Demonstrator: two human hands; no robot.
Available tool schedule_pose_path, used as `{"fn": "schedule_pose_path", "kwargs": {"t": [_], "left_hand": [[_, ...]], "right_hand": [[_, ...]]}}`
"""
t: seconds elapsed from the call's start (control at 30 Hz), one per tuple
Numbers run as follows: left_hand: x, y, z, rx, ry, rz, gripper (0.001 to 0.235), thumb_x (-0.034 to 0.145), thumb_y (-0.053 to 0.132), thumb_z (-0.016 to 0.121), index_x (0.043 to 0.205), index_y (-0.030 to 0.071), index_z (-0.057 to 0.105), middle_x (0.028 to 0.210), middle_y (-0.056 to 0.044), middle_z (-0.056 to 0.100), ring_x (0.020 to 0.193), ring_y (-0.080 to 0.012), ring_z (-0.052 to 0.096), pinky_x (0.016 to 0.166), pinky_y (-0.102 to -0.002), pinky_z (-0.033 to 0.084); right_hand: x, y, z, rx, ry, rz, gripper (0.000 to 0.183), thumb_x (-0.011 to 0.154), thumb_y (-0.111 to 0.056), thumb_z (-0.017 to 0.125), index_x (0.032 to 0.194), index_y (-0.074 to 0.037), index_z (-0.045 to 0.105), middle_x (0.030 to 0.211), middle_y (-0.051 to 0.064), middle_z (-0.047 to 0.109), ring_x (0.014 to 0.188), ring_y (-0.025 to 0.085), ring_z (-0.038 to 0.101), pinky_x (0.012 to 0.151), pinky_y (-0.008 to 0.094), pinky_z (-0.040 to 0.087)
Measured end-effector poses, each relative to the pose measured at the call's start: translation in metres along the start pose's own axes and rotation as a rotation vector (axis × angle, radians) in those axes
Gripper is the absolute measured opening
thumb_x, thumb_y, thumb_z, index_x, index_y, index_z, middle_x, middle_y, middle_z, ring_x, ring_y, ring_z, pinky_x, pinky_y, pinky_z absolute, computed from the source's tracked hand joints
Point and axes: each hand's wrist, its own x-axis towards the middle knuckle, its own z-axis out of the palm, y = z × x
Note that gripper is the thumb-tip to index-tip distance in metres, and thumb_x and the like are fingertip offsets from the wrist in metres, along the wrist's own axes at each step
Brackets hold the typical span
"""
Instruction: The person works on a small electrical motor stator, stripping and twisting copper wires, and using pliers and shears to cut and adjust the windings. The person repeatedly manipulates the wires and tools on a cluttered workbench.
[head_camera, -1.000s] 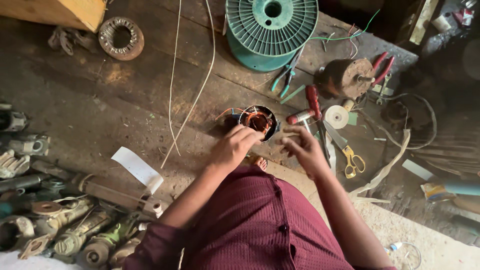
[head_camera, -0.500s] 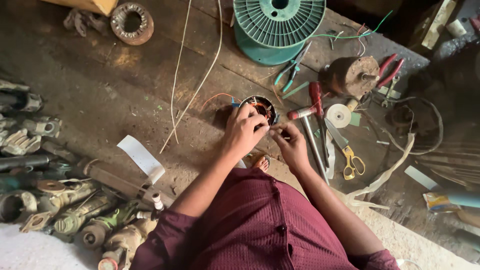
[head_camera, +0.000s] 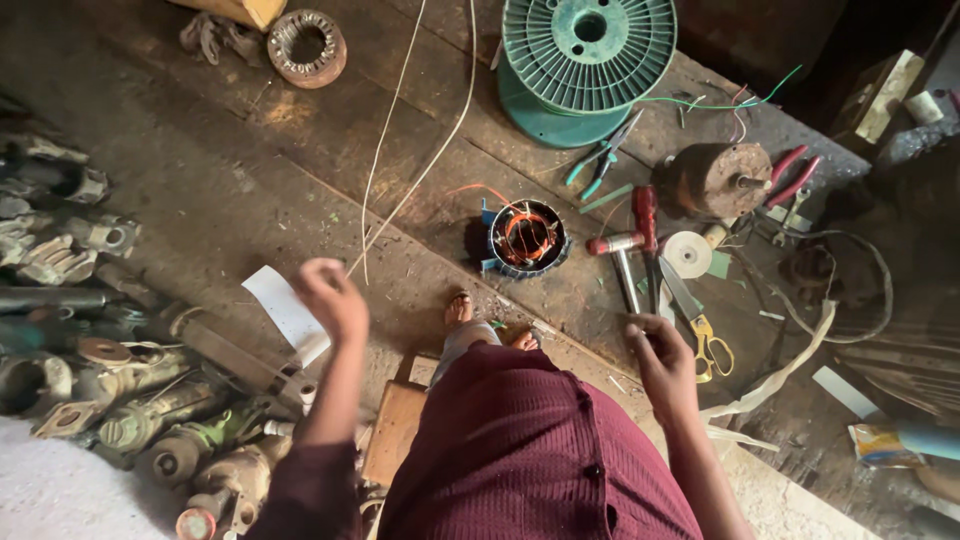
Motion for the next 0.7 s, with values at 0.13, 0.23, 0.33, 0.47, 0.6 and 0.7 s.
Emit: {"fn": "schedule_pose_path", "kwargs": {"t": [0.13, 0.23, 0.33, 0.47, 0.6, 0.7], "left_hand": [[0.051, -0.063, 0.025, 0.106, -0.262, -0.031, 0.038, 0.097, 0.024, 0.074, 0.127, 0.007, 0.056, 0.118, -0.016, 0.066, 0.109, -0.0353, 0.063, 0.095, -0.048, 0.049], [0.062, -0.064, 0.048, -0.066, -0.480, 0.176, 0.070, 0.090, 0.021, 0.079, 0.142, -0.005, 0.040, 0.123, -0.028, 0.061, 0.113, -0.0467, 0.058, 0.091, -0.055, 0.047], [0.064, -0.043, 0.058, -0.016, -0.669, -0.012, 0.044, 0.090, 0.024, 0.072, 0.127, 0.008, 0.054, 0.104, -0.014, 0.073, 0.094, -0.0359, 0.067, 0.080, -0.048, 0.052], [0.089, 0.033, 0.024, -0.029, -0.374, -0.138, 0.020, 0.108, 0.020, 0.050, 0.114, 0.012, 0.067, 0.087, -0.010, 0.072, 0.081, -0.0253, 0.069, 0.073, -0.042, 0.052], [0.062, 0.144, -0.049, -0.509, -0.470, 0.023, 0.020, 0.114, 0.010, 0.043, 0.113, 0.005, 0.062, 0.078, -0.006, 0.053, 0.073, -0.0126, 0.053, 0.069, -0.030, 0.047], [-0.001, 0.213, -0.078, -0.773, -0.816, 0.723, 0.019, 0.091, -0.004, 0.057, 0.107, 0.001, 0.065, 0.104, -0.016, 0.069, 0.099, -0.0266, 0.069, 0.085, -0.036, 0.056]], "right_hand": [[-0.008, -0.002, -0.011, 0.025, 0.032, 0.081, 0.020, 0.100, -0.013, 0.068, 0.116, -0.002, 0.071, 0.090, -0.001, 0.064, 0.074, 0.007, 0.052, 0.063, 0.023, 0.039], [-0.008, -0.018, -0.007, -0.081, 0.022, 0.023, 0.020, 0.101, -0.014, 0.069, 0.117, -0.002, 0.073, 0.086, 0.001, 0.063, 0.073, 0.008, 0.051, 0.062, 0.024, 0.040], [-0.015, -0.042, -0.003, -0.365, 0.010, -0.324, 0.017, 0.098, -0.013, 0.067, 0.110, -0.001, 0.071, 0.098, 0.001, 0.070, 0.080, 0.008, 0.064, 0.072, 0.023, 0.051], [-0.032, -0.080, -0.002, -0.417, 0.028, -0.315, 0.019, 0.098, -0.015, 0.067, 0.111, -0.003, 0.073, 0.099, 0.003, 0.072, 0.082, 0.010, 0.067, 0.072, 0.025, 0.054], [-0.043, -0.114, 0.007, -0.082, -0.244, -0.171, 0.038, 0.103, -0.031, 0.055, 0.125, -0.001, 0.066, 0.109, 0.006, 0.075, 0.098, 0.014, 0.070, 0.087, 0.029, 0.055], [-0.041, -0.124, 0.023, 0.179, -0.542, -0.085, 0.061, 0.100, -0.050, 0.046, 0.138, -0.003, 0.057, 0.113, 0.006, 0.073, 0.106, 0.014, 0.067, 0.095, 0.030, 0.052]]}}
